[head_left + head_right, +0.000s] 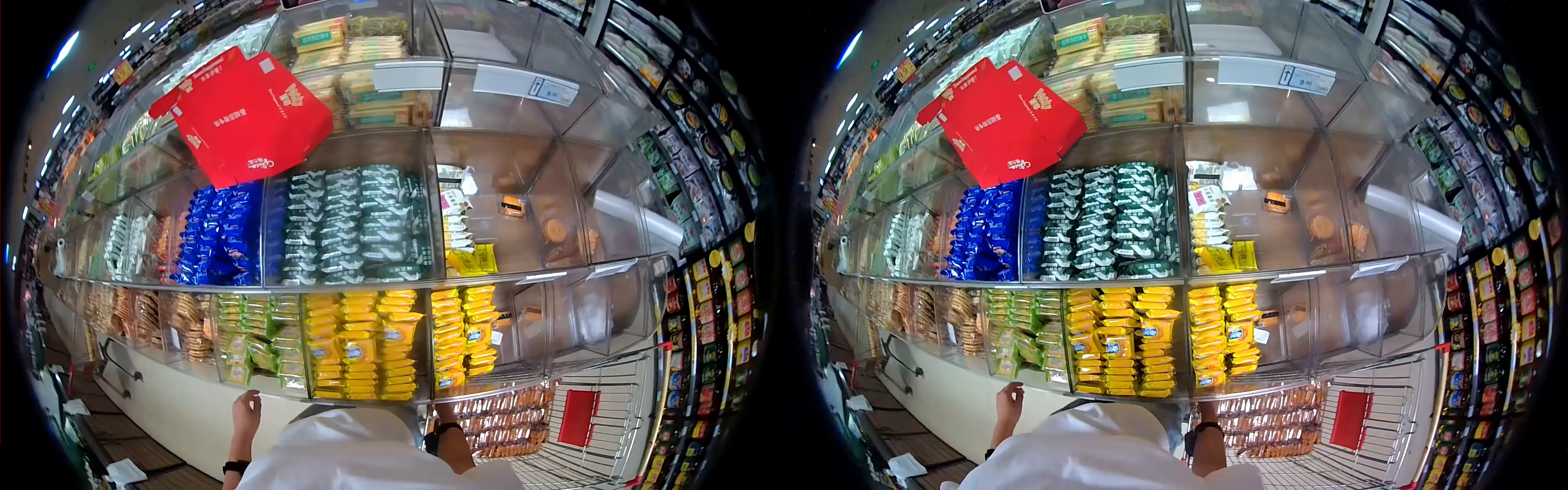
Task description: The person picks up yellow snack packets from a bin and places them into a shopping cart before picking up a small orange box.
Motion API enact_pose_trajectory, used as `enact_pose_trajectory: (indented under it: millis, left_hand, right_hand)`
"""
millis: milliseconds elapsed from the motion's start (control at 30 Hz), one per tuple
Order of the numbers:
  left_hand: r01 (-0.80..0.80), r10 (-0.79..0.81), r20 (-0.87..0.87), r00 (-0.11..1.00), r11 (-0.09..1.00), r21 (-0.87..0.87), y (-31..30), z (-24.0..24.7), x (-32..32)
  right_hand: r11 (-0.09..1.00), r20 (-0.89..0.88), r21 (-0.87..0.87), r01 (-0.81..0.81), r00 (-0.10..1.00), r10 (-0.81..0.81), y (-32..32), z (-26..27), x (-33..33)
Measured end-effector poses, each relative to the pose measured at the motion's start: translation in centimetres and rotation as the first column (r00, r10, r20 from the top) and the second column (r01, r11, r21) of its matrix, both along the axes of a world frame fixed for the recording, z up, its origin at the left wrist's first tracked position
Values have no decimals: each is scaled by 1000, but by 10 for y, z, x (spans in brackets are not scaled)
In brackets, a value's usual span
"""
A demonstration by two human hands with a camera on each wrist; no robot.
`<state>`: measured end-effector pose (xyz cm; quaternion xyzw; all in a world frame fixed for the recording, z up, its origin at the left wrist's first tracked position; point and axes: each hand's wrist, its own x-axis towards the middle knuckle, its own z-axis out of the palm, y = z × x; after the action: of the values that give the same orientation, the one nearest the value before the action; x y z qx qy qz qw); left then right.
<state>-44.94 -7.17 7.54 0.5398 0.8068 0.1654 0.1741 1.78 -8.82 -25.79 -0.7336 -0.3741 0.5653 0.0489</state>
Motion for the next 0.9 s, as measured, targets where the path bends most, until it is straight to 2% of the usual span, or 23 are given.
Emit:
enact_pose_trajectory:
  millis: [67, 100, 200, 233, 267, 300, 367, 400, 467, 500, 633, 667, 767, 900]
  left_hand:
    - [-22, 22, 36, 999, 1000, -8, 9, 0, 1]
    - [17, -18, 32, 999, 999, 40, 12, -5, 0]
    - [-36, 37, 115, 993, 999, -16, 27, -3, 14]
    - [10, -15, 125, 992, 999, 39, 27, -18, 10]
    - [37, -41, 135, 990, 999, 28, 25, -24, 10]
    - [61, -64, 146, 987, 998, 20, 29, -23, 14]
    - [84, -88, 136, 987, 996, 30, 35, -21, 18]
    - [75, -78, 143, 987, 997, 29, 35, -21, 18]
    - [56, -60, 148, 987, 998, 30, 37, -22, 14]
    - [74, -75, 141, 987, 997, 18, 37, -22, 11]
    - [59, -63, 133, 989, 998, 32, 33, -19, 9]
    - [54, -56, 125, 991, 998, 20, 32, -18, 9]
    - [13, -12, 93, 996, 1000, -7, 27, -13, 3]
    - [-65, 63, 123, 990, 998, 13, 15, -20, -1]
  right_hand:
    - [1000, 3, -2, -1, 1000, 1, 1, 10, 1]
    - [1000, 8, -3, -6, 1000, 6, 1, 15, 0]
    - [1000, -10, -22, -4, 1000, 4, -1, 30, 2]
    - [1000, -31, -11, 3, 1000, -3, -2, 31, 1]
    - [999, -69, 29, 16, 998, -14, -5, 33, -1]
    - [949, -212, 303, 81, 977, -16, -26, -14, 6]
    - [958, -240, 211, 192, 961, -140, -23, -10, 8]
    - [899, -320, -39, 436, 847, -425, -21, -12, 6]
    - [871, -364, 42, 489, 819, -443, -6, 20, -3]
    - [853, -388, 77, 516, 804, -451, -5, 20, -2]
    - [765, -286, -257, 590, 710, -644, -3, 0, 8]
    - [745, -262, -305, 593, 700, -665, -5, -8, 12]
    - [780, -234, -328, 533, 754, -613, 1, -3, 12]
    - [890, -217, -267, 371, 876, -430, 8, 15, 13]
